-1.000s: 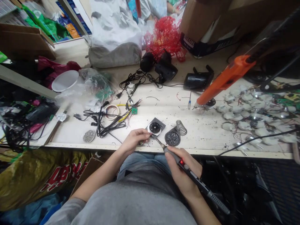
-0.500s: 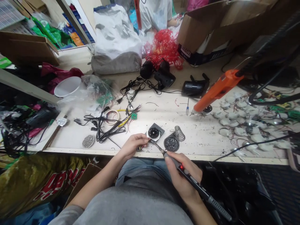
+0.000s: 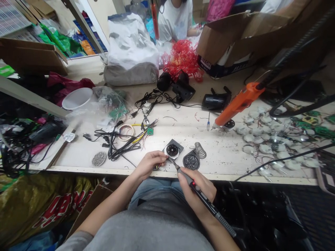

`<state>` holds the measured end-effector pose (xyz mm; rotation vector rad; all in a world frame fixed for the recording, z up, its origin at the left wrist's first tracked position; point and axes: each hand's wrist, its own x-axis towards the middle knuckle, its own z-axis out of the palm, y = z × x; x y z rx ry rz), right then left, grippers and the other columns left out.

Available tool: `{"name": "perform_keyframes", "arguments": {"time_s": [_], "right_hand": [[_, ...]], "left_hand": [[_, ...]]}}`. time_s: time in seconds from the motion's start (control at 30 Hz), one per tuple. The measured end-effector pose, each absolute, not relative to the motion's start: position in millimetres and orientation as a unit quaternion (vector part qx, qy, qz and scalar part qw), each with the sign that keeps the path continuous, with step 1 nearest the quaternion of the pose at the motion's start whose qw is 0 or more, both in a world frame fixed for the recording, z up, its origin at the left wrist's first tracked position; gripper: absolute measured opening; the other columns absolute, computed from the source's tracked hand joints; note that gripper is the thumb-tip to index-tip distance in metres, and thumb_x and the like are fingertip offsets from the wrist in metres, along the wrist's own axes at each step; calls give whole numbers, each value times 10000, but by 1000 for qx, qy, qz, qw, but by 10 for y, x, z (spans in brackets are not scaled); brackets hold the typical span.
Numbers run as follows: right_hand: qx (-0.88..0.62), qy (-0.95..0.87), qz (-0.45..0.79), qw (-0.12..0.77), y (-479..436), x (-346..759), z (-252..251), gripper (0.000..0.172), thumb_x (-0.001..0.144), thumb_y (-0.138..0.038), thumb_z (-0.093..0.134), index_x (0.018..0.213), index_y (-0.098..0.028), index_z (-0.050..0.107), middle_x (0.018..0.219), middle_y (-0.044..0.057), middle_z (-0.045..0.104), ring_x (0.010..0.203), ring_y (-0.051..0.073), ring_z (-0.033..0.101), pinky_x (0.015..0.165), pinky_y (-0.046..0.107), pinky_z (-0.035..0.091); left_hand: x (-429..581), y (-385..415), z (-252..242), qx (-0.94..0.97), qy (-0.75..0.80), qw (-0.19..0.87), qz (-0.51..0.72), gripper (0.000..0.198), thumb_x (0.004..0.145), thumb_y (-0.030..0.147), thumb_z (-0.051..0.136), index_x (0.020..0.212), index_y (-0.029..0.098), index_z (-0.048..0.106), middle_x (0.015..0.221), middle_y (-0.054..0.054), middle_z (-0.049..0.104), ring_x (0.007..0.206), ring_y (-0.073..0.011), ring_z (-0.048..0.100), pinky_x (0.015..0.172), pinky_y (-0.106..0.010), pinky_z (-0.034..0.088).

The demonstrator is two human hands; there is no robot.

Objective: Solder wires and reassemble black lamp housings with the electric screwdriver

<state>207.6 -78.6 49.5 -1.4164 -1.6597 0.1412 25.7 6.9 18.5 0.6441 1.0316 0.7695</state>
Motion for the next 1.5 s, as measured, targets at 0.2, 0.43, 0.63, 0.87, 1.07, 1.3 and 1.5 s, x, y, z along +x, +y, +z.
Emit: {"name": "perform_keyframes", "arguments": {"time_s": [0.2, 0.43, 0.63, 0.87, 1.07, 1.3, 1.5], "right_hand": [[-574, -673, 42, 464, -771, 2052, 468, 59, 921, -231, 671, 940, -198, 717, 840, 26, 789, 691, 151, 755, 677, 212, 617], [-569, -680, 40, 461, -758, 2068, 421, 71, 908, -202, 683, 967, -190, 720, 863, 30, 792, 727, 148, 762, 715, 202, 616], [-576, -670, 42, 466, -766, 2057, 417, 73, 899, -200, 693, 966, -199, 722, 862, 21, 793, 719, 147, 762, 706, 206, 617], [-571, -665, 42, 480, -745, 2050, 403, 83, 890, -185, 699, 970, -201, 719, 852, 21, 793, 701, 151, 761, 686, 214, 622], [-568, -666, 29, 483, -778, 2077, 460, 57, 922, -219, 670, 960, -197, 708, 815, 25, 787, 664, 144, 753, 669, 213, 621], [-578, -667, 39, 469, -774, 2069, 449, 76, 913, -218, 677, 974, -199, 719, 847, 24, 794, 691, 150, 760, 688, 212, 624], [-569, -676, 32, 467, -758, 2050, 402, 96, 898, -179, 689, 989, -186, 714, 868, 33, 796, 725, 144, 765, 712, 195, 615]], "left_hand": [[260, 67, 199, 297, 478, 747, 353, 266, 512, 256, 852, 696, 124, 712, 660, -20, 682, 535, -85, 535, 551, -229, 362], [264, 70, 201, 296, 476, 750, 351, 242, 513, 236, 832, 699, 125, 723, 679, -25, 694, 542, -87, 536, 560, -233, 361], [266, 77, 191, 292, 475, 752, 352, 225, 511, 218, 812, 696, 120, 728, 677, -30, 692, 542, -86, 523, 559, -235, 352], [283, 80, 189, 275, 482, 752, 355, 199, 497, 207, 772, 676, 126, 739, 684, -36, 700, 534, -86, 520, 556, -236, 360], [288, 83, 185, 267, 489, 752, 352, 205, 490, 199, 737, 681, 125, 750, 679, -41, 701, 538, -93, 528, 555, -240, 366], [285, 85, 166, 274, 491, 750, 347, 201, 494, 197, 728, 683, 133, 744, 680, -44, 696, 551, -100, 525, 561, -243, 367], [291, 85, 182, 257, 497, 753, 346, 219, 465, 191, 720, 677, 136, 733, 652, -26, 683, 540, -103, 538, 584, -249, 413]]}}
